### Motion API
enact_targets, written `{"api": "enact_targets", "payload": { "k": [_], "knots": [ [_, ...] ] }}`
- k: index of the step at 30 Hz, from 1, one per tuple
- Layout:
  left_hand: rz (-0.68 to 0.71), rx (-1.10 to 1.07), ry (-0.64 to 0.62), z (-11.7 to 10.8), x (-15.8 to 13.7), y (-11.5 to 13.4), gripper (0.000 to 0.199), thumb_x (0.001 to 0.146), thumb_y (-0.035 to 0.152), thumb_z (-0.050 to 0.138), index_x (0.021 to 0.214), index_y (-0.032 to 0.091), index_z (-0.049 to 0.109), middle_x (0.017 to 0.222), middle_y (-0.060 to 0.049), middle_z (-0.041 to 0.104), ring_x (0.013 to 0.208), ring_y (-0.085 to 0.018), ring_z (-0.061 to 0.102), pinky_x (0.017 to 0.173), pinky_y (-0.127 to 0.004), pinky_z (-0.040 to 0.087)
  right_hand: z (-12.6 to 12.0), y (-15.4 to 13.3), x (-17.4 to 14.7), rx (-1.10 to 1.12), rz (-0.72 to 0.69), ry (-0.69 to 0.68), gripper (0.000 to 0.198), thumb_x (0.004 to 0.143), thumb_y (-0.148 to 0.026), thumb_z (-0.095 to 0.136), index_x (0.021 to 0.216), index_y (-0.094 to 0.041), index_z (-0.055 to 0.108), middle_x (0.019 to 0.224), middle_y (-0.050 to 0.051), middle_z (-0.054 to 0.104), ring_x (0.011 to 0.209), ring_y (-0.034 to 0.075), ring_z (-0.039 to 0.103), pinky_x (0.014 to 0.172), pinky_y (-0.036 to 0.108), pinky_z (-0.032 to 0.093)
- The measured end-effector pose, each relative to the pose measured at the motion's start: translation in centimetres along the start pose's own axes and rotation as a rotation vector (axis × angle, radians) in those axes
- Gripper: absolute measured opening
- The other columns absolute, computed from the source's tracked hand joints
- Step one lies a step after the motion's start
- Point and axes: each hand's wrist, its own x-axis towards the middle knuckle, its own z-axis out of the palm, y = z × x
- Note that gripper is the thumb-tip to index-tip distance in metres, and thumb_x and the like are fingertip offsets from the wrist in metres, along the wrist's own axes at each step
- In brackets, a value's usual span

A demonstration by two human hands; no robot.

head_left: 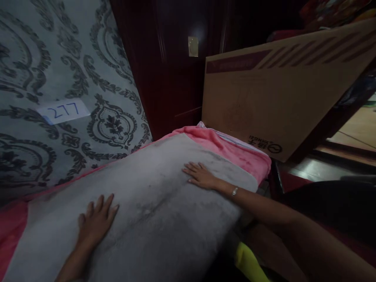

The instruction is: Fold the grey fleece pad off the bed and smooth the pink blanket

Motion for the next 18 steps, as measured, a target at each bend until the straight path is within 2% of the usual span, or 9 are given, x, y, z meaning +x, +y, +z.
{"api": "enact_targets", "payload": {
  "k": [3,6,11,14,18],
  "knots": [
    [-0.008,0.025,0.041,0.9,-1.0,1.6,0.07,0.094,0.051,0.033,0.158,0.025,0.046,0.167,-0.012,0.037,0.155,-0.042,0.029,0.119,-0.067,0.03,-0.4,1.9,3.8,-0.009,0.014,0.012,0.068,0.106,-0.064,0.025,0.165,-0.032,0.03,0.173,0.004,0.022,0.16,0.031,0.014,0.126,0.06,0.011],
    [0.002,0.04,0.036,1.0,-0.8,1.1,0.071,0.095,0.052,0.027,0.158,0.025,0.046,0.167,-0.011,0.036,0.155,-0.041,0.029,0.119,-0.066,0.03,-1.7,5.8,6.3,-0.024,0.139,0.021,0.065,0.106,-0.061,0.028,0.163,-0.03,0.036,0.172,0.006,0.024,0.159,0.033,0.015,0.126,0.059,0.012],
    [-0.006,0.059,0.056,1.6,-0.4,-0.1,0.078,0.091,0.058,0.023,0.158,0.027,0.046,0.167,-0.007,0.038,0.155,-0.038,0.03,0.121,-0.063,0.03,-3.8,11.5,9.0,0.028,0.333,0.004,0.062,0.107,-0.055,0.031,0.164,-0.029,0.033,0.173,0.006,0.019,0.159,0.036,0.016,0.124,0.065,0.013],
    [-0.001,0.037,0.085,2.3,-0.3,-0.5,0.079,0.088,0.061,0.024,0.156,0.03,0.049,0.166,-0.005,0.04,0.155,-0.037,0.031,0.121,-0.062,0.03,-4.5,12.6,10.4,0.083,0.414,0.058,0.061,0.107,-0.05,0.038,0.161,-0.024,0.04,0.17,0.012,0.028,0.156,0.036,0.023,0.123,0.063,0.016],
    [-0.009,0.028,0.098,2.8,-0.2,-0.9,0.081,0.086,0.063,0.023,0.154,0.029,0.052,0.165,-0.003,0.042,0.156,-0.036,0.029,0.122,-0.06,0.03,-5.4,13.1,12.7,0.118,0.441,0.17,0.064,0.11,-0.043,0.02,0.157,-0.007,0.041,0.157,0.022,0.047,0.144,0.036,0.041,0.116,0.056,0.03]
  ]
}}
